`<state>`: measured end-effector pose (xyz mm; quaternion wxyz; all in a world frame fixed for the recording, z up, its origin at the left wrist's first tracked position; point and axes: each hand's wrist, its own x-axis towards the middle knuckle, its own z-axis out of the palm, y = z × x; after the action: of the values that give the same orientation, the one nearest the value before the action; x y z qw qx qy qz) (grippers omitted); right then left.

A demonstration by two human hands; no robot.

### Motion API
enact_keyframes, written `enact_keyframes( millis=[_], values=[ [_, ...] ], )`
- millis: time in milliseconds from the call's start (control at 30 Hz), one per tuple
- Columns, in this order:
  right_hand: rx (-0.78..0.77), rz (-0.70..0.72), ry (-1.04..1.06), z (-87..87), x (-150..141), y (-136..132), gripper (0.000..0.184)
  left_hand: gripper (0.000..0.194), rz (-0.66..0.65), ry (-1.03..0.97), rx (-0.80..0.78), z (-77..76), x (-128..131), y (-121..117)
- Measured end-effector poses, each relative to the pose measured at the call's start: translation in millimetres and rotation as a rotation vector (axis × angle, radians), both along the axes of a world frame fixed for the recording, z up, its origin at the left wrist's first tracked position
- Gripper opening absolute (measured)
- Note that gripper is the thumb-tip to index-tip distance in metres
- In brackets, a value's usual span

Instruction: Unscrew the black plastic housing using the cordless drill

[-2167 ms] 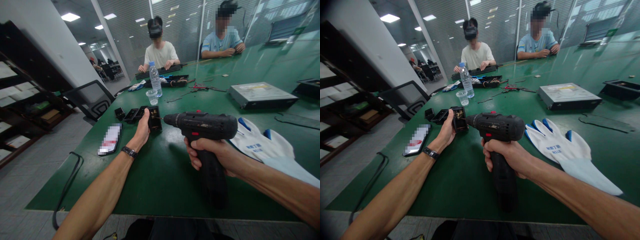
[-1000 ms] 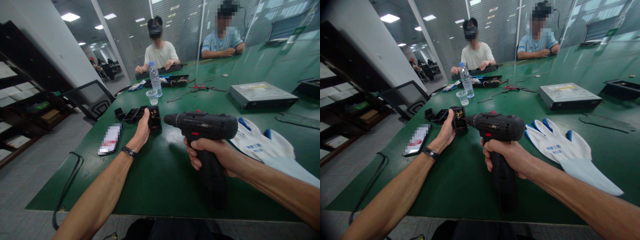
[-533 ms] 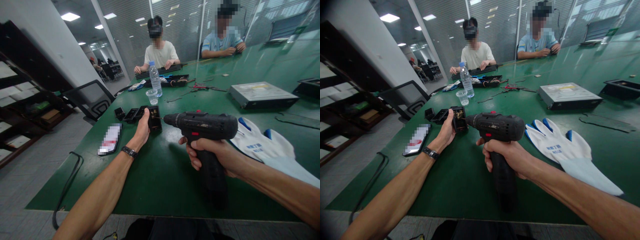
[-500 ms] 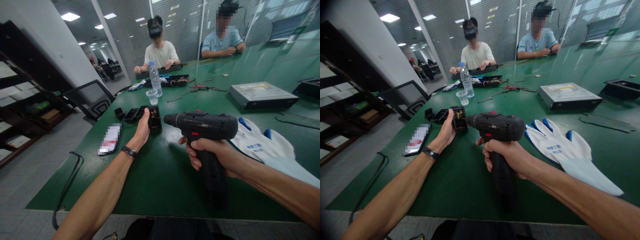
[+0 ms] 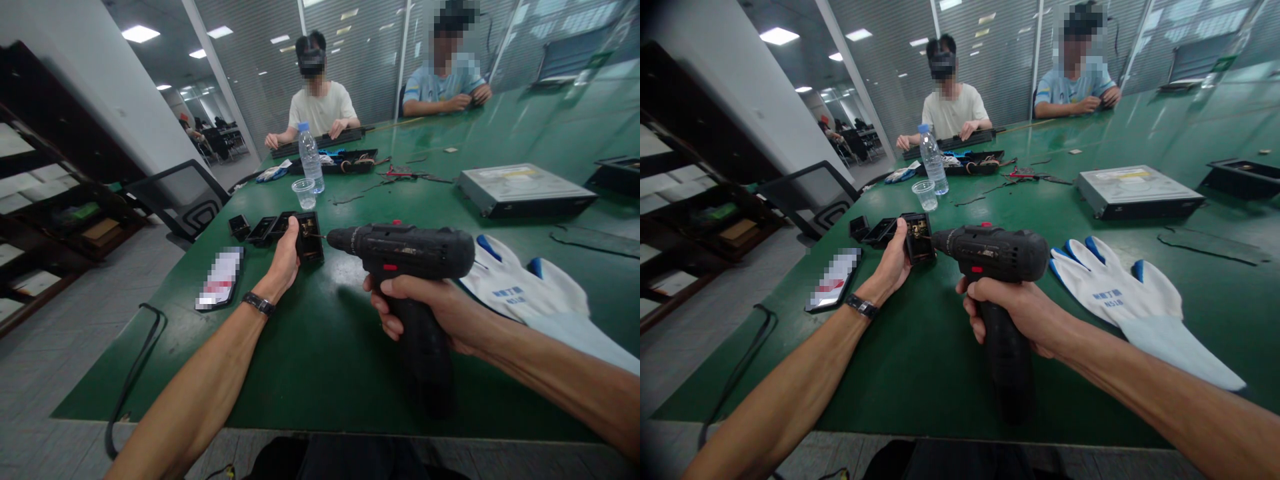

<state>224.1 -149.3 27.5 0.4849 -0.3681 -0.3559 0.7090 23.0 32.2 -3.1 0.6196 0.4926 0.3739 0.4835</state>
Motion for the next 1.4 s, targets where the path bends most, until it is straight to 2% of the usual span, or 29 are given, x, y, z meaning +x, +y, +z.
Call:
enact_keyframes(
  millis=[267, 533, 900, 1400],
  values=[
    [-0.008, -0.002, 0.005, 3.4, -0.6, -0.7, 0.016, 0.063, -0.005, 0.003, 0.009, 0.1, -0.5, -0.8],
    [-0.013, 0.006, 0.02, 4.6, -0.1, -0.5, 0.025, 0.064, 0.004, -0.006, -0.008, 0.8, -0.2, -0.3],
    [-0.023, -0.006, 0.018, 6.1, -3.0, -0.5, 0.02, 0.063, 0.013, 0.007, 0.0, 4.3, 1.4, -4.1],
    [-0.029, 0.011, 0.068, 1.0, -1.2, -2.3, 0.015, 0.064, -0.002, -0.028, -0.004, -0.1, 0.0, 0.2]
  ],
)
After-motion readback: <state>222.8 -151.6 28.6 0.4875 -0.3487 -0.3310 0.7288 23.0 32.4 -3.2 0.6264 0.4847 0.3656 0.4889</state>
